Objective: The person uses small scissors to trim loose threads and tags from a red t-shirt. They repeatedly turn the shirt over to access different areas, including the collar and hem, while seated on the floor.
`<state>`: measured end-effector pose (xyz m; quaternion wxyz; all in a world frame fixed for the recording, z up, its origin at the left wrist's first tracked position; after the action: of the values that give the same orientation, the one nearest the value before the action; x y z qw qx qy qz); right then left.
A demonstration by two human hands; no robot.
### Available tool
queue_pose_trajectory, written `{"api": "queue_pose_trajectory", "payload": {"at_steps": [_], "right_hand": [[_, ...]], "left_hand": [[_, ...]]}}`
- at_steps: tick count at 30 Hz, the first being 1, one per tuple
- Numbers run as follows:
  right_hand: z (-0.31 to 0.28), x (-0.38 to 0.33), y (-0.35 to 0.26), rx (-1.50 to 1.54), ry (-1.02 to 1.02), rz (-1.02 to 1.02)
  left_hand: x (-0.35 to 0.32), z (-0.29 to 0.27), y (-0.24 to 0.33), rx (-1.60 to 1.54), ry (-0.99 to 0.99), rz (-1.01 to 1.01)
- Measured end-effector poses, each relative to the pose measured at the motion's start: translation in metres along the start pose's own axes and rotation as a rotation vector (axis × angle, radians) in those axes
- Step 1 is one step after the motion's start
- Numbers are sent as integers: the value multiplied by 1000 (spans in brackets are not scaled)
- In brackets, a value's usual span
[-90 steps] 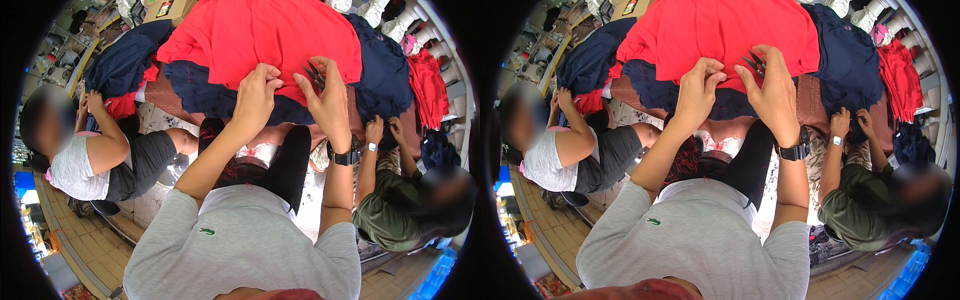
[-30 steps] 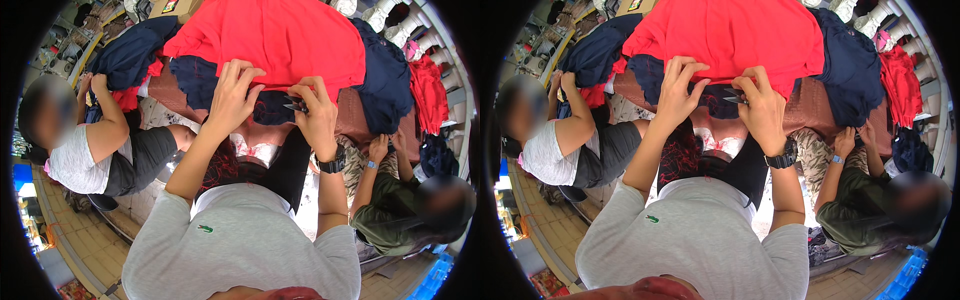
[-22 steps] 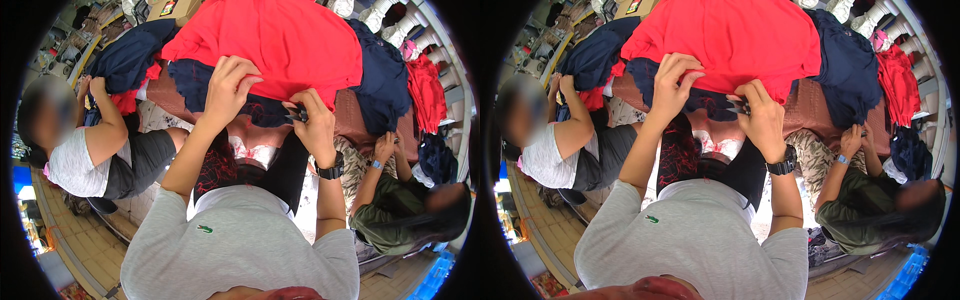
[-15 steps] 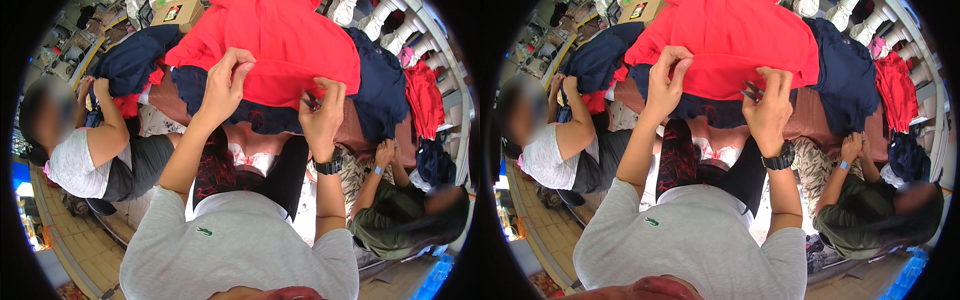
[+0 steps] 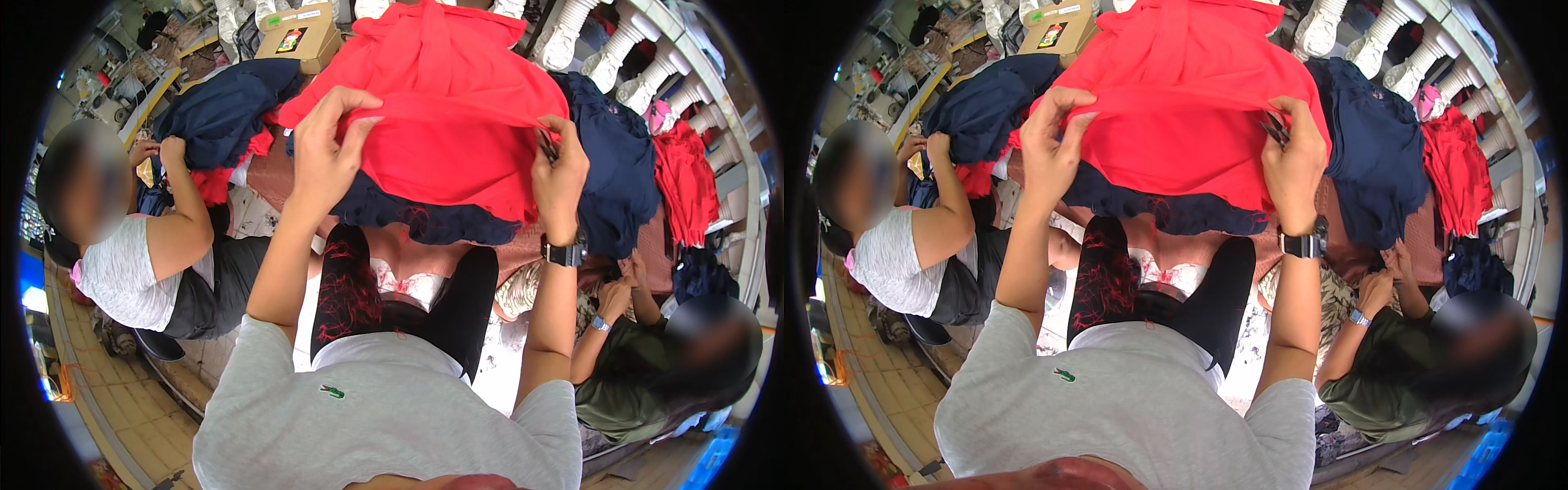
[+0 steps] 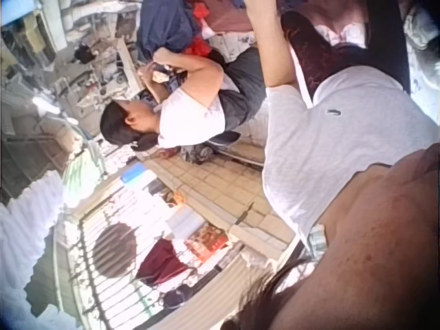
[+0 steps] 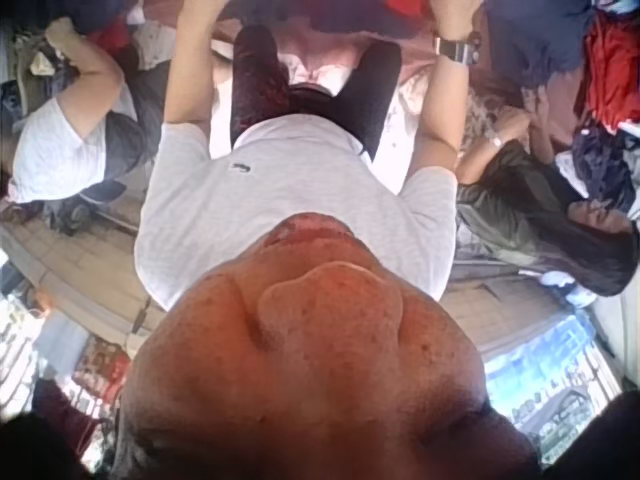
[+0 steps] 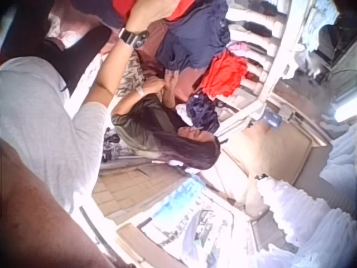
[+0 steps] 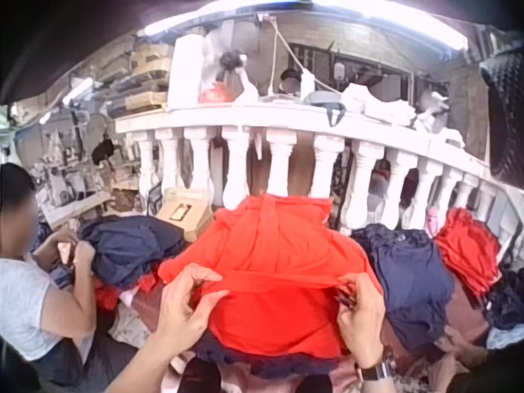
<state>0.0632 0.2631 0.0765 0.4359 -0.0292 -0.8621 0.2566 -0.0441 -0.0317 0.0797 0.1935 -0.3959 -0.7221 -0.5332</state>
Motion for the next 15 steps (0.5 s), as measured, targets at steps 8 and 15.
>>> {"api": "queue_pose_trajectory", "payload": {"at_steps": [8,15], "right_hand": [[-31,12,-35,328,-237,60],[22,-9,-80,-122,-185,-187]], "left_hand": [[-15,-41,-3,-359,151,-55],[-6,-24,2,-245,347,29]]}}
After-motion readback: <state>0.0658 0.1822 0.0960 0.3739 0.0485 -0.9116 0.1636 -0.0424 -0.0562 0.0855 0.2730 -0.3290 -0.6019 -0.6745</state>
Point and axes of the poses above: each hand's wrist, its own x-axis towards the middle knuckle, its own z-axis out of the palm, y = z × x, the point moved 1 cm from there along x, towards the middle knuckle, and after that the axes turned 3 degrees about -y, right-handed, at the moved point
